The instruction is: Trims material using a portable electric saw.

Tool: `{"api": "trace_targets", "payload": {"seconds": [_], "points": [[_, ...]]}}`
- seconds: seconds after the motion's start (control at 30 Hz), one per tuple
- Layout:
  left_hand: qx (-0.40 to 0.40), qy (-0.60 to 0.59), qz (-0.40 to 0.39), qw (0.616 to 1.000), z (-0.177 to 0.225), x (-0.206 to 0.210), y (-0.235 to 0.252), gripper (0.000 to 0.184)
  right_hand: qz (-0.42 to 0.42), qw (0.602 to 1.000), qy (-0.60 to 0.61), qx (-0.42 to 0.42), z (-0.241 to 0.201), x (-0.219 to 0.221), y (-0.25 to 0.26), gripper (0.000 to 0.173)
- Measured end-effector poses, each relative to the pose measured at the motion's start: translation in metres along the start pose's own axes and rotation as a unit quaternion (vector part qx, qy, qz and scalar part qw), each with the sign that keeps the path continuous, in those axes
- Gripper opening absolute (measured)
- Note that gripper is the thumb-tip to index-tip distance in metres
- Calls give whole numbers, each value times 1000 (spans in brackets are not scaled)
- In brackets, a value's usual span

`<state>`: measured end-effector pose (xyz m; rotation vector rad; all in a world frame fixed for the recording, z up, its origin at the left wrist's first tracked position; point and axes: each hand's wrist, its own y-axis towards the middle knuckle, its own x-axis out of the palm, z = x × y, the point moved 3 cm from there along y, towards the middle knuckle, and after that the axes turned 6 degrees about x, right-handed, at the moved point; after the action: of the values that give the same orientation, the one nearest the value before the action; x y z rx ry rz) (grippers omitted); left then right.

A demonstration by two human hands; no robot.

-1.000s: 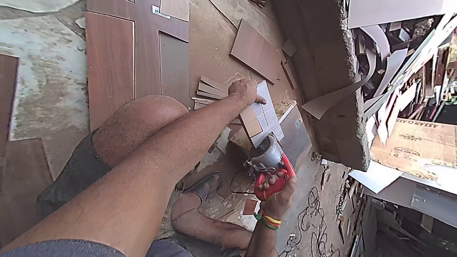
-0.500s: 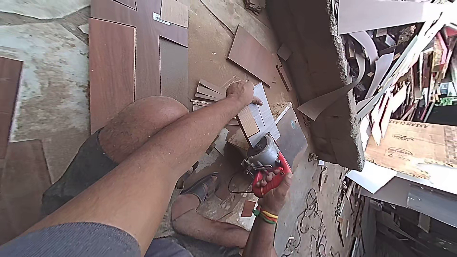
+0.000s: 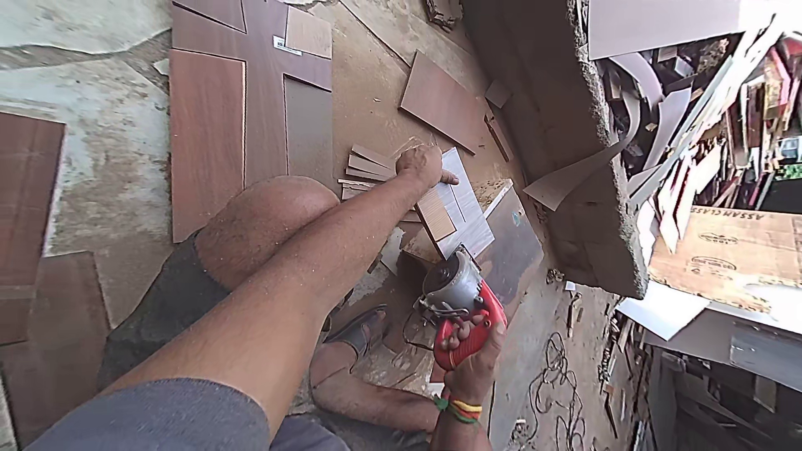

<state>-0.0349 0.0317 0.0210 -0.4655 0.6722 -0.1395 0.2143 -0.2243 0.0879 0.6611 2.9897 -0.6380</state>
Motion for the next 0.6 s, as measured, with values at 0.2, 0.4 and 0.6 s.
{"api": "trace_targets", "payload": {"seconds": [0.2,0.4,0.6], "points": [[11,7,9,1000,1,1,2,75,-69,996,46,45,-14,-27,-37,56],[28,15,25,999,0,4,4,78,-161,954,241,74,-53,-50,-16,44],[18,20,16,1000,-6,7,6,78,-131,900,403,104,-77,-72,51,52]]}}
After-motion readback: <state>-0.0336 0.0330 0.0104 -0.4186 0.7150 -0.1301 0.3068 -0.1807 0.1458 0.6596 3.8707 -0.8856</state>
